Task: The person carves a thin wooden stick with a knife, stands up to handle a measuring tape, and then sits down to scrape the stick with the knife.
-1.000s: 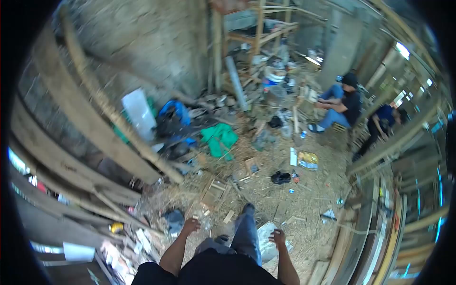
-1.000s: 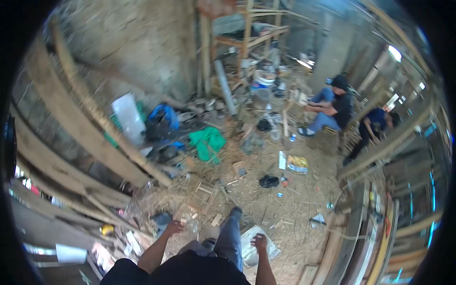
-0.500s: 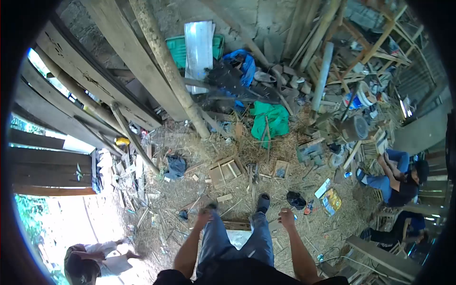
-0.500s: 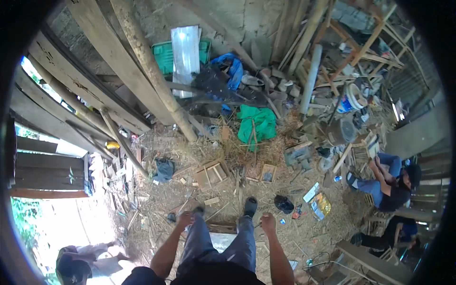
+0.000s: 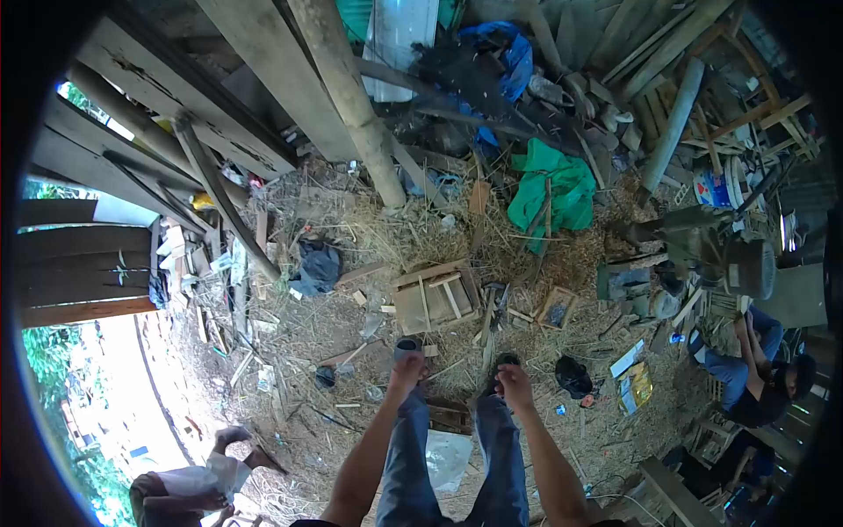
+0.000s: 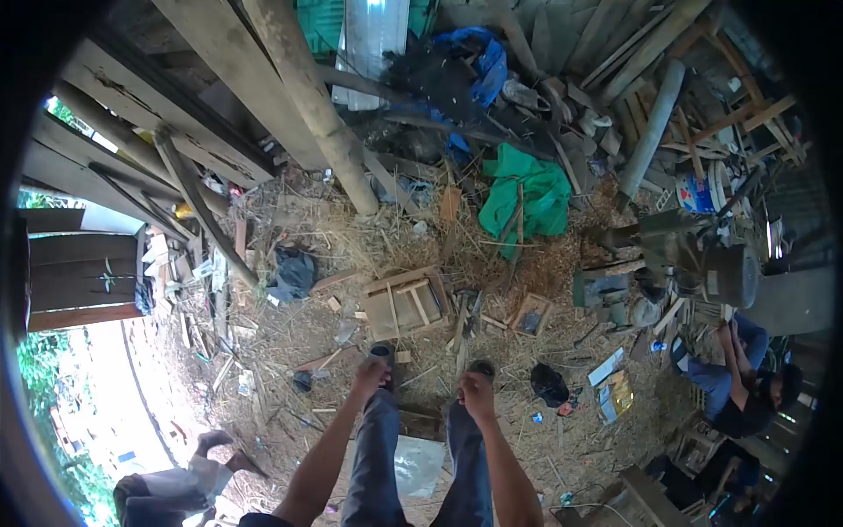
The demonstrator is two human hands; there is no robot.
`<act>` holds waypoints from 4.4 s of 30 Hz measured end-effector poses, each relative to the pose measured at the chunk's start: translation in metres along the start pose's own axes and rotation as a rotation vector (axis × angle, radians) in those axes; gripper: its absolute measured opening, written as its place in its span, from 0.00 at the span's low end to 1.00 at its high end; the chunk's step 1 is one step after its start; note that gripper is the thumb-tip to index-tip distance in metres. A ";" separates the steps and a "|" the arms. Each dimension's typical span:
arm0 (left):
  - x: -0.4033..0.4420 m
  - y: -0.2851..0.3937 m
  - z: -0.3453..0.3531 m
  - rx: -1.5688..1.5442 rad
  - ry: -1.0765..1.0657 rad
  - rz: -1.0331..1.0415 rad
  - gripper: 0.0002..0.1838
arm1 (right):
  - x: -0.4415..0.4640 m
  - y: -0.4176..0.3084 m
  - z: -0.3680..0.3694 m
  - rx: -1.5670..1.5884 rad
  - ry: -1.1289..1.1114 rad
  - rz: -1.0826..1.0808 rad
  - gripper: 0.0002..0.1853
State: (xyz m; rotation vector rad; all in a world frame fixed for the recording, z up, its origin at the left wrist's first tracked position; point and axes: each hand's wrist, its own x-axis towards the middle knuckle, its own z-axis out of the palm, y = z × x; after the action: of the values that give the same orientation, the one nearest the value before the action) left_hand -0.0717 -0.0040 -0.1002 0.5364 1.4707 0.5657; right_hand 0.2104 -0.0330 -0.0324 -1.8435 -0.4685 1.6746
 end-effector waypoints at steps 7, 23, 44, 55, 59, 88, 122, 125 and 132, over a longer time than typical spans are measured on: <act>0.070 0.027 0.033 -0.112 0.116 0.076 0.09 | 0.094 0.056 0.008 0.085 0.009 -0.046 0.11; 0.262 -0.145 0.241 1.215 0.003 0.373 0.23 | 0.371 0.202 -0.070 -0.883 0.099 -0.204 0.08; 0.244 -0.176 0.182 0.798 -0.168 0.271 0.22 | 0.358 0.219 -0.016 -0.721 0.373 -0.331 0.14; 0.170 -0.114 0.128 1.242 -0.576 1.180 0.11 | 0.343 0.212 -0.002 -0.835 0.372 -0.065 0.37; 0.142 -0.057 0.086 1.346 -0.184 1.330 0.10 | 0.351 0.216 0.006 -0.723 0.595 -0.141 0.39; 0.030 0.057 -0.008 0.501 0.020 1.249 0.12 | 0.054 -0.032 0.143 -0.319 0.023 -1.278 0.14; 0.107 0.046 -0.040 0.529 0.149 1.255 0.08 | 0.135 0.004 0.154 -0.528 0.147 -1.033 0.11; 0.089 0.058 -0.035 0.467 0.157 1.204 0.09 | 0.121 0.004 0.152 -0.561 0.050 -1.031 0.13; 0.087 0.074 -0.038 -0.034 -0.060 1.058 0.11 | 0.135 0.010 0.152 -0.671 -0.084 -1.097 0.15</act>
State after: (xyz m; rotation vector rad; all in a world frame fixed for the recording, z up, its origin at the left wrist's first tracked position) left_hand -0.1103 0.1086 -0.1192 1.2982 1.0264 1.3689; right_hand 0.0791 0.0727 -0.1468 -1.3910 -1.8365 0.8421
